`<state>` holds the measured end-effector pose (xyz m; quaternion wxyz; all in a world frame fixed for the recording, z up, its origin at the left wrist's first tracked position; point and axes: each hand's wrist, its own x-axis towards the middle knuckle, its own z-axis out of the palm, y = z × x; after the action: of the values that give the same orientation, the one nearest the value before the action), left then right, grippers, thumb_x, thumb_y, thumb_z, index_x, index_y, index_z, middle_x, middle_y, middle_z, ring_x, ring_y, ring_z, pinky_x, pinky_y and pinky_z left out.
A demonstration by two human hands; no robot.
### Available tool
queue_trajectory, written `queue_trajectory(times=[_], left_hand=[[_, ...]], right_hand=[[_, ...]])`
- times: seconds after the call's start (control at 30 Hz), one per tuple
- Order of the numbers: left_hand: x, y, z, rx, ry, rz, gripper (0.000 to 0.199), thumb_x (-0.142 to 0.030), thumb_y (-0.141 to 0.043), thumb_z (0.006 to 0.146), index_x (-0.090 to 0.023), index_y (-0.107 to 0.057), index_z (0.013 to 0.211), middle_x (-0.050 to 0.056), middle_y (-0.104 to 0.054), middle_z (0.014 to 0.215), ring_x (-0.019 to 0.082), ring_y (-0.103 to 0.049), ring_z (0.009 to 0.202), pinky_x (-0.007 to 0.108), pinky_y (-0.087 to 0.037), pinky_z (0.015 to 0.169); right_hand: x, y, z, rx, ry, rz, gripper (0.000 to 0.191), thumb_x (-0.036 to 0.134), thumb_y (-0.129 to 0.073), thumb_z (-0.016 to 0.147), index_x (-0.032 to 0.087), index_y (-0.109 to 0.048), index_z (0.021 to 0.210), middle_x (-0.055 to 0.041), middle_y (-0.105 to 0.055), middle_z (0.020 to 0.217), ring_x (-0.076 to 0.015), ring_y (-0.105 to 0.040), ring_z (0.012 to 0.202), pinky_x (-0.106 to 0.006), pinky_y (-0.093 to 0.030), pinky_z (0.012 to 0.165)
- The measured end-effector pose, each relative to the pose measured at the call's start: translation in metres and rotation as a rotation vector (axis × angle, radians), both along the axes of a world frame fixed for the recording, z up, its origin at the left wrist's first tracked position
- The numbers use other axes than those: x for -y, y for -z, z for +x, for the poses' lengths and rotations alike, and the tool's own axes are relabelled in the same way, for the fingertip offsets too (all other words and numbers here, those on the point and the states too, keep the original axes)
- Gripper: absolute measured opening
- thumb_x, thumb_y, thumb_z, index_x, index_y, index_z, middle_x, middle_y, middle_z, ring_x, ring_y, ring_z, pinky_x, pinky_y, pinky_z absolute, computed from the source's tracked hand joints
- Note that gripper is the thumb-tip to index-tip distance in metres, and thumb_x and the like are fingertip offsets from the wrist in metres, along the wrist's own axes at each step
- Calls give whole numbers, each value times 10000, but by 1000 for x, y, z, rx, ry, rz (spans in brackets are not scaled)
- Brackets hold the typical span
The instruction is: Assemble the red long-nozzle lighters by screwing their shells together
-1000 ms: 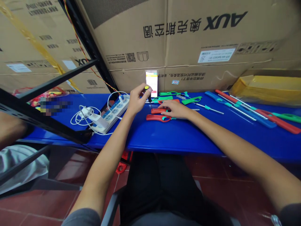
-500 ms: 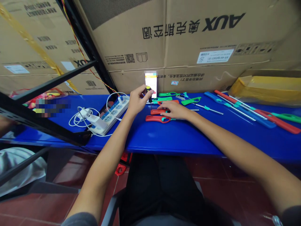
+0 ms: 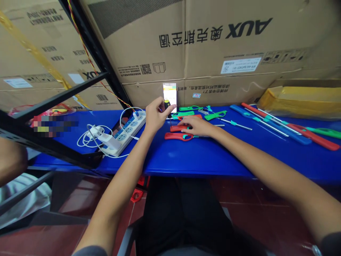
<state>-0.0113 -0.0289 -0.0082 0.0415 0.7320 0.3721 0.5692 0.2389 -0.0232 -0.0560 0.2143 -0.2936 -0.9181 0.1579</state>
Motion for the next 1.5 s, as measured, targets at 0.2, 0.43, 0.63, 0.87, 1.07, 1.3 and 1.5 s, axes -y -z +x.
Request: queue_trajectory(times=[0.2, 0.43, 0.63, 0.87, 1.07, 1.3, 1.5], left_hand=[[3, -2, 1, -35, 46, -3, 529, -623, -779, 993, -223, -538, 742, -17, -535, 686, 158, -469, 666, 327, -364, 638], [2, -4, -2, -17, 79, -32, 586, -730, -771, 961, -218, -609, 728, -9, -552, 687, 160, -483, 667, 327, -383, 642], [2, -4, -6, 79, 194, -134, 507, -739, -860, 883, -247, -791, 980, -30, -561, 688, 136, -462, 617, 302, -386, 602], [-3, -2, -9, 110, 226, -172, 619, -798, -891, 806, -249, -679, 996, -28, -644, 748, 126, -532, 628, 287, -428, 602], [-4, -1, -10, 97, 242, -166, 564, -762, -892, 836, -254, -717, 1009, -20, -665, 758, 126, -538, 622, 293, -431, 593], [-2, 0, -6, 103, 213, -128, 537, -751, -877, 860, -252, -748, 1012, -26, -637, 748, 132, -543, 647, 292, -459, 627], [1, 1, -3, 109, 198, -123, 517, -739, -853, 891, -248, -800, 1047, -10, -681, 782, 143, -573, 687, 299, -474, 661]], right_hand=[[1, -1, 0, 14, 5, -7, 363, 405, -672, 1045, 217, -814, 1321, -151, -808, 1241, -314, -715, 1110, -468, -559, 970], [5, -8, 0, 19, -6, -22, 346, 350, -690, 1040, 234, -817, 1339, -146, -816, 1281, -320, -716, 1123, -476, -555, 980], [5, -6, 2, 20, -11, -18, 350, 407, -674, 1065, 231, -812, 1335, -140, -809, 1236, -307, -712, 1126, -466, -551, 996], [4, -6, 1, 28, -7, -13, 356, 421, -665, 1075, 217, -803, 1333, -138, -803, 1213, -302, -710, 1110, -463, -557, 977], [5, -9, 0, 49, 5, -32, 340, 380, -689, 1053, 260, -816, 1345, -124, -817, 1281, -312, -717, 1143, -471, -559, 989], [2, -6, 1, 46, 5, -28, 355, 385, -709, 1039, 286, -819, 1361, -121, -810, 1366, -337, -714, 1237, -518, -553, 1073], [5, -8, 1, 32, -5, -29, 357, 359, -695, 1045, 238, -818, 1357, -146, -816, 1303, -333, -720, 1174, -499, -562, 1021]])
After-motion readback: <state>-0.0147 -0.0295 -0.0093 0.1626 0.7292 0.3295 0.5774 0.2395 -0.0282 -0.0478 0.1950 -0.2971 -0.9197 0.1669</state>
